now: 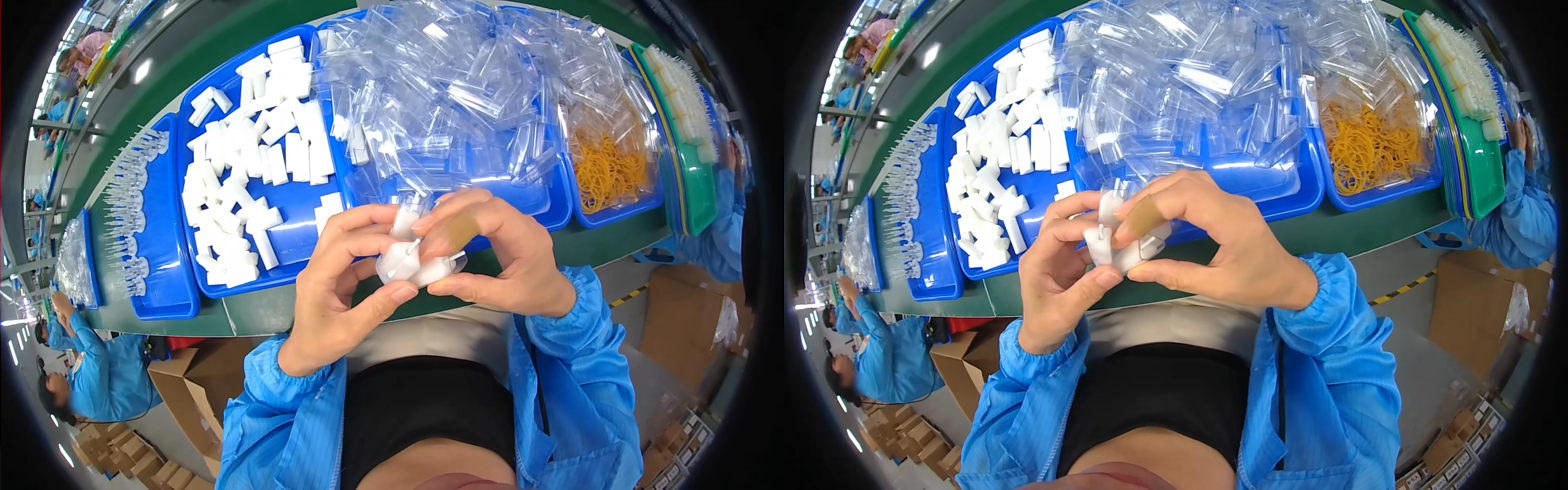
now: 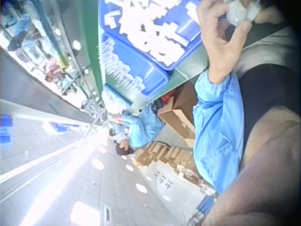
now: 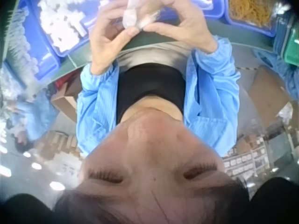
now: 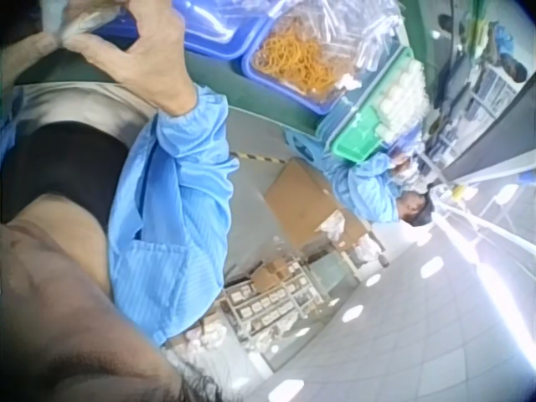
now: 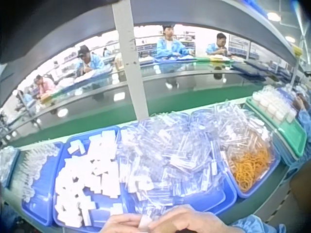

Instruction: Assembling small white plastic components into clear tubes and bundling them with rubber bands on a factory line.

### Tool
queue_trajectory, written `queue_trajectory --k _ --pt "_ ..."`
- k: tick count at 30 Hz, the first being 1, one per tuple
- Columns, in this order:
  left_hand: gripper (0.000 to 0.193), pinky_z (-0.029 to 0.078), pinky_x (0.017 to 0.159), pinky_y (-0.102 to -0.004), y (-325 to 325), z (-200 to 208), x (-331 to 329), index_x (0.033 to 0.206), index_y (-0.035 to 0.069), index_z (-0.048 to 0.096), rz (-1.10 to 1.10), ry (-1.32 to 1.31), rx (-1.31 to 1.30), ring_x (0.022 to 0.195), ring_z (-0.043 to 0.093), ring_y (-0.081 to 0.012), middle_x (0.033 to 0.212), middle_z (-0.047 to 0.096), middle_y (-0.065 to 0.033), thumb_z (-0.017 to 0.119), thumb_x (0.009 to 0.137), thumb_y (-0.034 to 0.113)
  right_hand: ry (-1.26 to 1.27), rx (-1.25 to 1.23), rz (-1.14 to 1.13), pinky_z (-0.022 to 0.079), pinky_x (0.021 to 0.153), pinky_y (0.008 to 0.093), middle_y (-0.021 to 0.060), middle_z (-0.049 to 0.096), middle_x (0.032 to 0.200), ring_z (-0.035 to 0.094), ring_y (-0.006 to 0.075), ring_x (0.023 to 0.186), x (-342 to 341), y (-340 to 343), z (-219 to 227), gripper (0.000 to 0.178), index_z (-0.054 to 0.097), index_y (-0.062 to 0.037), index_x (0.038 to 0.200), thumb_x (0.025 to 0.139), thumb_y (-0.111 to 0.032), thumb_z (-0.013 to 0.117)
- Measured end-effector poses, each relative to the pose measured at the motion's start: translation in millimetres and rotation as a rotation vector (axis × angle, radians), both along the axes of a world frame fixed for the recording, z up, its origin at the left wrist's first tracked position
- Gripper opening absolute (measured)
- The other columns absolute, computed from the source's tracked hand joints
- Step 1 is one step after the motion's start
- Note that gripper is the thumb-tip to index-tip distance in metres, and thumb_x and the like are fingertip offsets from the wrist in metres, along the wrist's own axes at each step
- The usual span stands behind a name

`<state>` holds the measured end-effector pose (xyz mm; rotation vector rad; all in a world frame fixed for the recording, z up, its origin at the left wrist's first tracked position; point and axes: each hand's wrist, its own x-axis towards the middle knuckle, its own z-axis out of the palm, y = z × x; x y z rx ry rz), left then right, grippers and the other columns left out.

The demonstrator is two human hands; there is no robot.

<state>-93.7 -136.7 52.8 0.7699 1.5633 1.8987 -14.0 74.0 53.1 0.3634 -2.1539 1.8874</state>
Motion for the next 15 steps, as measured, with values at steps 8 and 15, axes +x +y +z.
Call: queue_trajectory --k 8,15 --pt "0.028 0.046 0.105 -0.042 -9.4 -1.2 -9.3 0.113 -0.001 0.062 0.163 0.038 0.023 0.126 0.053 -0.0275 0.137 0.051 -0.0193 0.072 0.087 -0.001 0.134 0.735 -0.385 0.047 0.077 0.0338 0.0076 0.069 0.099 0.062 0.0254 0.089 -11.7 40.8 4.1 0.02 0.066 -0.0053 0.094 0.076 -0.004 0.076" --pt "0.027 0.046 0.105 -0.0407 -7.3 -3.3 -3.8 0.115 -0.001 0.06 0.171 0.044 -0.005 0.125 0.053 -0.0267 0.138 0.05 -0.0209 0.069 0.09 0.001 0.16 1.099 -0.327 0.044 0.068 0.0351 0.0065 0.059 0.081 0.058 0.0225 0.079 -19.2 22.6 -5.4 0.028 0.062 -0.0076 0.1 0.074 -0.007 0.073"
